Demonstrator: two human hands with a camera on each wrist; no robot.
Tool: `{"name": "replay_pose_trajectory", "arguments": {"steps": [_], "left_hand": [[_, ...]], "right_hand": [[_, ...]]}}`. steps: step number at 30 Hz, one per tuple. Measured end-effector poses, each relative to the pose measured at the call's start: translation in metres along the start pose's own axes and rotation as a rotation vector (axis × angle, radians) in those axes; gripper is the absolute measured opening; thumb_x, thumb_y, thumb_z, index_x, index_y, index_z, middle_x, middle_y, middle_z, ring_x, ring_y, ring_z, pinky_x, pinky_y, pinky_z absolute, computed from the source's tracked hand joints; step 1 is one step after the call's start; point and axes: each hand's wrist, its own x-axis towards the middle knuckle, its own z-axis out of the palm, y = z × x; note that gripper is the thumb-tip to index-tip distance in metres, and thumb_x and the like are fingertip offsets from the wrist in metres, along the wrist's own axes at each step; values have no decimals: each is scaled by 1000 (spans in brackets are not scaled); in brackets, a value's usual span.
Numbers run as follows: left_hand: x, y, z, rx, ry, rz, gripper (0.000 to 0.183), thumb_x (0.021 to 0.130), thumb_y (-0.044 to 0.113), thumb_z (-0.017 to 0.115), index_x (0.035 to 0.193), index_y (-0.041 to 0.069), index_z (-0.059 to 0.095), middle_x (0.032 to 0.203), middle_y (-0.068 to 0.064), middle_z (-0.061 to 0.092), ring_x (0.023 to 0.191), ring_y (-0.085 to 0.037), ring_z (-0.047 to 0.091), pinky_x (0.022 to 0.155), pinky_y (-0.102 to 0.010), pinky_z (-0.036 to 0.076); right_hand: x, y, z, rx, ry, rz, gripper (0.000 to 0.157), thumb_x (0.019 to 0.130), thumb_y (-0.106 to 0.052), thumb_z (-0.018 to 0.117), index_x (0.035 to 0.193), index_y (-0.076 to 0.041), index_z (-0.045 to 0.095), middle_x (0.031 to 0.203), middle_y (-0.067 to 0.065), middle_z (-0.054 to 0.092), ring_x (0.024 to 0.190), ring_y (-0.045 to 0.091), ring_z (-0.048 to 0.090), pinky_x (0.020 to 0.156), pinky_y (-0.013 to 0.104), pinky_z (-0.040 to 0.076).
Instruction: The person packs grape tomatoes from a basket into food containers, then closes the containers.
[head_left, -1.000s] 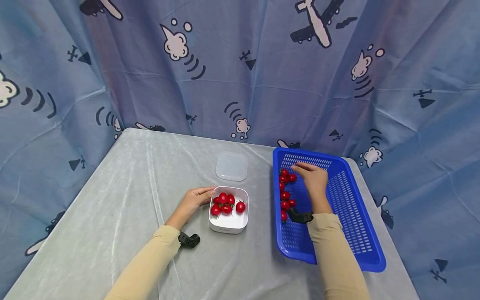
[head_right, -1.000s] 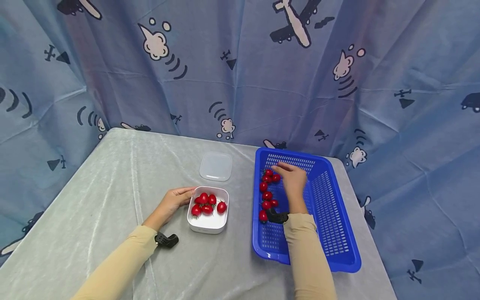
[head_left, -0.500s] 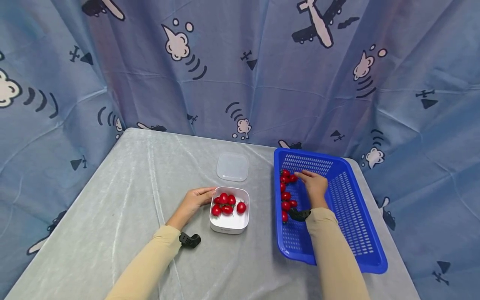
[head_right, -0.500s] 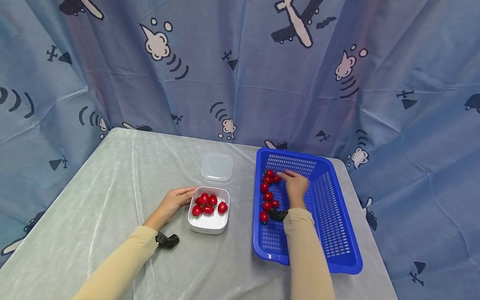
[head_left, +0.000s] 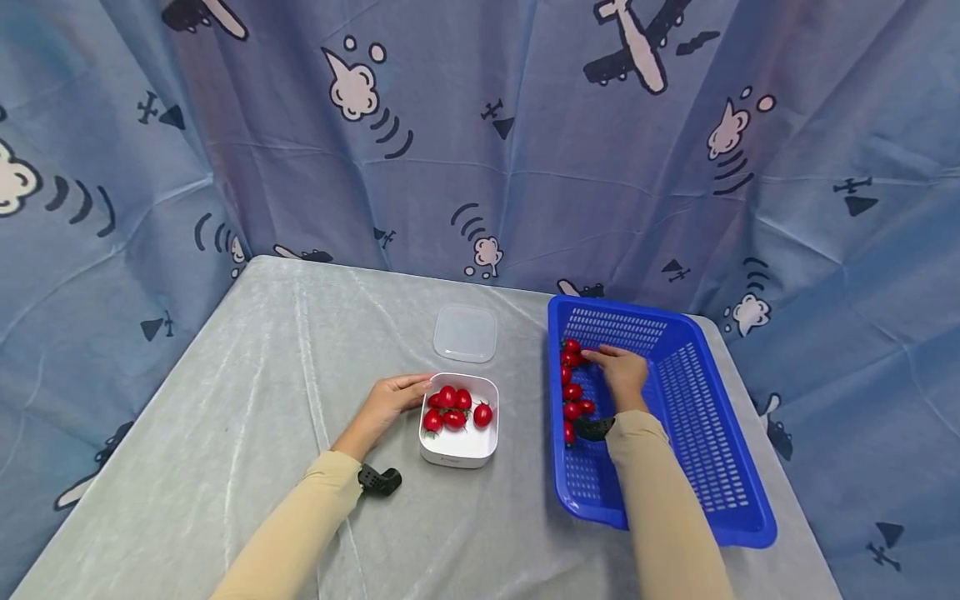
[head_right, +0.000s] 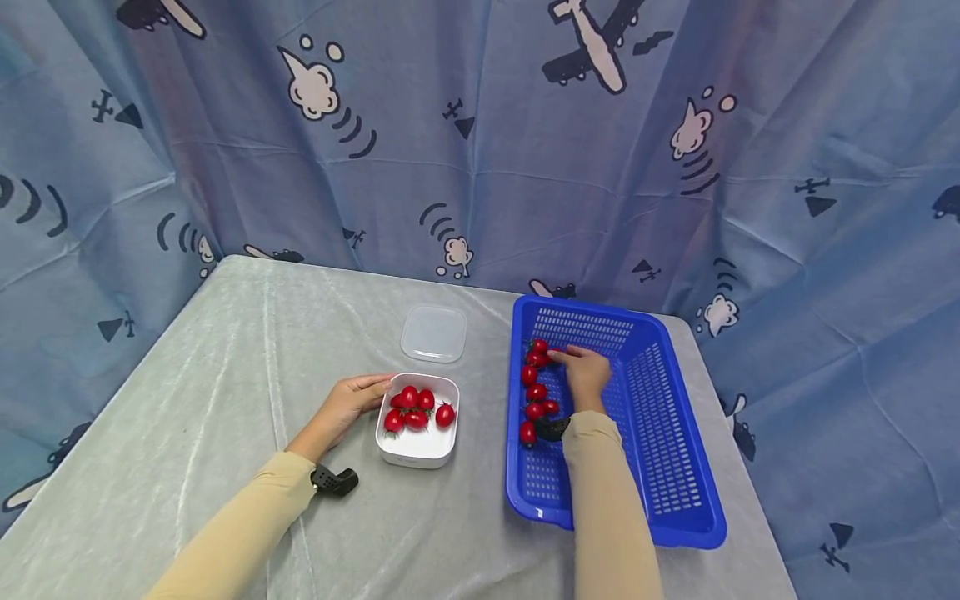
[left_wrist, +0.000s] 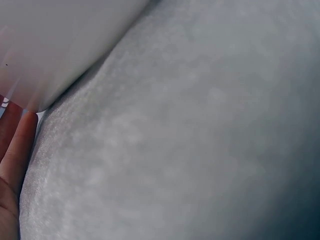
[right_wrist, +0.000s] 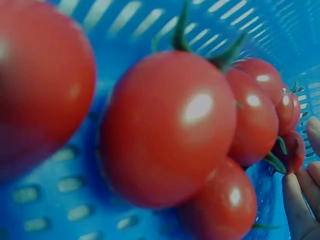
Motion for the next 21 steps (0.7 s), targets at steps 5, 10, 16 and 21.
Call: {"name": "replay_pose_trajectory", "arguments": {"steps": [5,10,16,21], "left_hand": [[1,-1,0,7,2,4,42,94,22,70,129,-1,65,125,-10,70,95,-1,68,89,-21,56],[0,-1,1,9,1,5,42,94,22,69,129,-1,65,126,-10,69,93,0,68,89,-21,56],[0,-1,1,6,4,7,41,94,21,69,129,-1,65,124,-9,70,92,1,68,88,-20,56],[1,-2,-1,8,0,11,42,94,22,69,129,-1,65,125,-9,70,93,0,68,89,-21,56]], "right_hand": [[-1,0,0,-70,-24,-4,49,89,-21,75,130,3,63,136,25,59,121,39,57,110,49,46],[-2,1,0,-79,-37,-8,48,90,-20,75,130,3,62,137,26,58,122,41,57,110,49,45],[-1,4,0,-64,-29,-8,48,90,-20,75,129,4,63,135,27,59,120,41,58,109,49,47],[-1,-3,1,-7,-9,-33,47,90,-21,74,130,3,63,133,25,61,120,39,61,108,46,48]]}}
